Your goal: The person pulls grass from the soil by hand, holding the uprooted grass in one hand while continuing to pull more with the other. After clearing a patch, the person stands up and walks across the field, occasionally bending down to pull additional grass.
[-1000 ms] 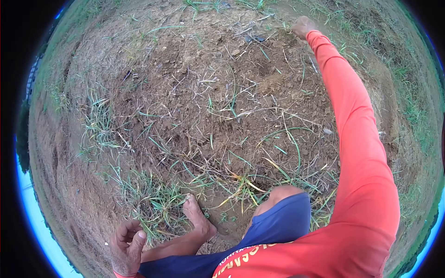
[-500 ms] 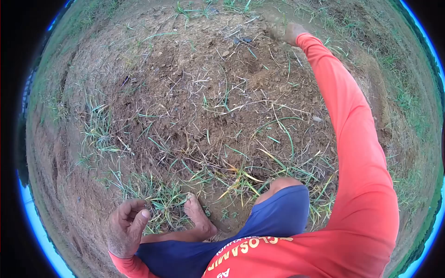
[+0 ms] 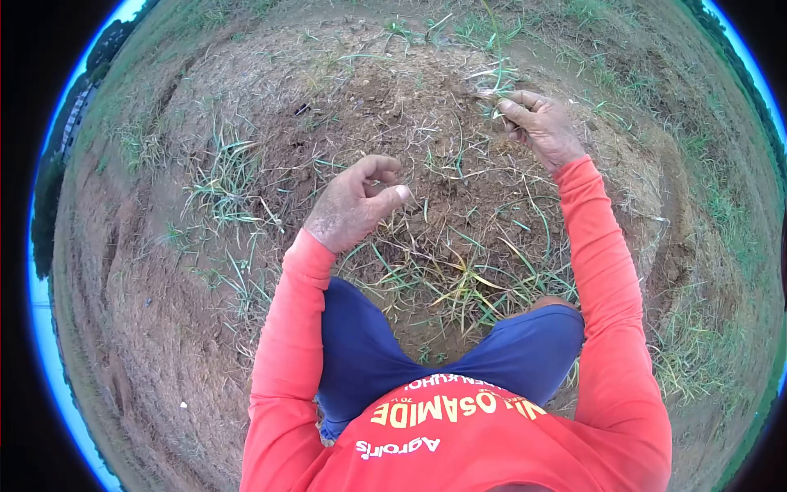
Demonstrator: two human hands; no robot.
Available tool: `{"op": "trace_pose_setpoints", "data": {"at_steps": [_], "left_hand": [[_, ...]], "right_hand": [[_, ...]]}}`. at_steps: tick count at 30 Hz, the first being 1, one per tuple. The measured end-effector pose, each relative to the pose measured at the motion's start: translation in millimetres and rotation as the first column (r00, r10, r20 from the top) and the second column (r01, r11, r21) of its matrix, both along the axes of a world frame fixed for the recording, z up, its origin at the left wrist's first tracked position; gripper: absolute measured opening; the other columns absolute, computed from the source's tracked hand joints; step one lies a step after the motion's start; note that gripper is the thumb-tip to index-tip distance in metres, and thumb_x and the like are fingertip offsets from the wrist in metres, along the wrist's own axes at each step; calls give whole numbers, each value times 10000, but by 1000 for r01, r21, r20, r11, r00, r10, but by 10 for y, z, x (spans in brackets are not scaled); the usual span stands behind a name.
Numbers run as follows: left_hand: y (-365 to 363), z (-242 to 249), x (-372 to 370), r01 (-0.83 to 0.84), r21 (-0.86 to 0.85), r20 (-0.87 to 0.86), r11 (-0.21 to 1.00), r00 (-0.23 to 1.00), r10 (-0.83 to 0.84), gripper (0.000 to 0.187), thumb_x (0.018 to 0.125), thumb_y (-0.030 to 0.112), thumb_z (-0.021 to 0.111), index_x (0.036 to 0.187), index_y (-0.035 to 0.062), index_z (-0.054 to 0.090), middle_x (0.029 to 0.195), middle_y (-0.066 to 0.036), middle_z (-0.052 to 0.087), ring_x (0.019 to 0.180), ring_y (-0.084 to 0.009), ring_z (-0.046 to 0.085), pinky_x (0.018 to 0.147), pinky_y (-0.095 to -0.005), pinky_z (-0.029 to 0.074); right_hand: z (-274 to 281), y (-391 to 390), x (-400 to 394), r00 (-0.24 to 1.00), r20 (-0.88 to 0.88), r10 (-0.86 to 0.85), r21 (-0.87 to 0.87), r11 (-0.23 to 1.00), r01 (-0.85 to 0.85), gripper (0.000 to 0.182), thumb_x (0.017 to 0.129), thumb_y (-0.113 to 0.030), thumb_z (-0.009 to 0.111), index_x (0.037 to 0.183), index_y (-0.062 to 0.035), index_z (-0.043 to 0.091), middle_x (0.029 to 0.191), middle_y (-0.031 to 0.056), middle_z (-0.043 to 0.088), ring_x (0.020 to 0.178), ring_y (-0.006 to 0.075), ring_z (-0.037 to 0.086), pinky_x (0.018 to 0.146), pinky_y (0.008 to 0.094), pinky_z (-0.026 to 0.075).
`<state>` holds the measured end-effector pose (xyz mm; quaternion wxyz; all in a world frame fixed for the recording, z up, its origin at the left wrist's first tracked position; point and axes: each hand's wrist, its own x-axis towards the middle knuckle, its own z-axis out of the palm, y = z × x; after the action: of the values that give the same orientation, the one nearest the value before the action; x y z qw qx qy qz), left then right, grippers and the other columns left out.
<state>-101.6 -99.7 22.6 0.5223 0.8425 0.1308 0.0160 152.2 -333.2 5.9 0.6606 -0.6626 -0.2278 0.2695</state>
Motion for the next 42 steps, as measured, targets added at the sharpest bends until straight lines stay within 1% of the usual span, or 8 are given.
{"op": "trace_pose_setpoints", "data": {"at_steps": [5,9,11,17,19,22,27,42], "left_hand": [[11,-122,-37,-258,470,527,844,850,-34,681,825,250,777,1398,25,486,1305,-257,563,1065,-402,644,952,-460,527],[459,-144,-321,187,242,-158,952,976,-152,336,924,274,653,1140,21,607,1012,-236,662,954,-408,660,838,-477,512],[677,-590,-716,-19,455,88,891,996,-24,244,973,255,563,997,15,595,827,-224,642,869,-415,654,746,-494,485],[1338,-869,-2562,-329,545,-285,771,792,540,291,951,305,611,1064,37,623,912,-253,657,983,-438,648,826,-511,501],[1402,-993,-3080,-111,418,-560,901,750,352,400,899,330,678,1192,62,632,1039,-235,673,1057,-400,655,888,-484,520],[1089,-1002,-2908,1,785,-568,619,399,720,485,851,337,728,1252,80,641,1235,-205,639,1156,-362,631,964,-454,518],[1503,-1675,-1663,-392,474,-22,788,890,456,286,892,236,683,1131,83,724,1328,-222,588,1224,-370,589,1071,-414,462],[2791,-2422,310,-372,646,128,667,914,386,399,812,371,773,1173,201,741,1517,-248,426,1375,-393,459,1150,-428,389]], "right_hand": [[131,709,-1006,948,71,310,-199,936,-291,221,968,-194,680,1122,-38,706,832,-38,646,696,35,562,622,204,479],[167,1055,-1577,918,19,395,-199,902,-384,228,958,-158,658,1129,-13,699,865,-14,664,736,49,586,661,214,501],[86,1069,-1612,913,16,408,-247,886,-392,229,941,-155,665,1109,-4,704,871,9,674,759,67,610,684,228,517],[-432,417,-1076,893,1,451,-597,716,-361,250,931,-174,683,1095,13,702,858,12,670,767,73,621,667,252,526],[-472,266,-934,919,-20,393,-657,688,-309,261,936,-186,673,1101,15,700,882,21,682,787,87,633,675,260,528],[-391,222,-1051,948,27,318,-655,722,-223,280,940,-201,665,1117,14,697,940,43,702,831,121,648,699,294,532],[-194,160,-1139,829,218,514,-696,677,-237,334,923,-221,677,1151,23,680,1018,127,717,904,216,675,768,352,534],[121,-522,-1579,919,119,376,-800,584,-135,352,908,-207,679,1160,39,667,959,191,713,865,256,703,784,356,537]]}}
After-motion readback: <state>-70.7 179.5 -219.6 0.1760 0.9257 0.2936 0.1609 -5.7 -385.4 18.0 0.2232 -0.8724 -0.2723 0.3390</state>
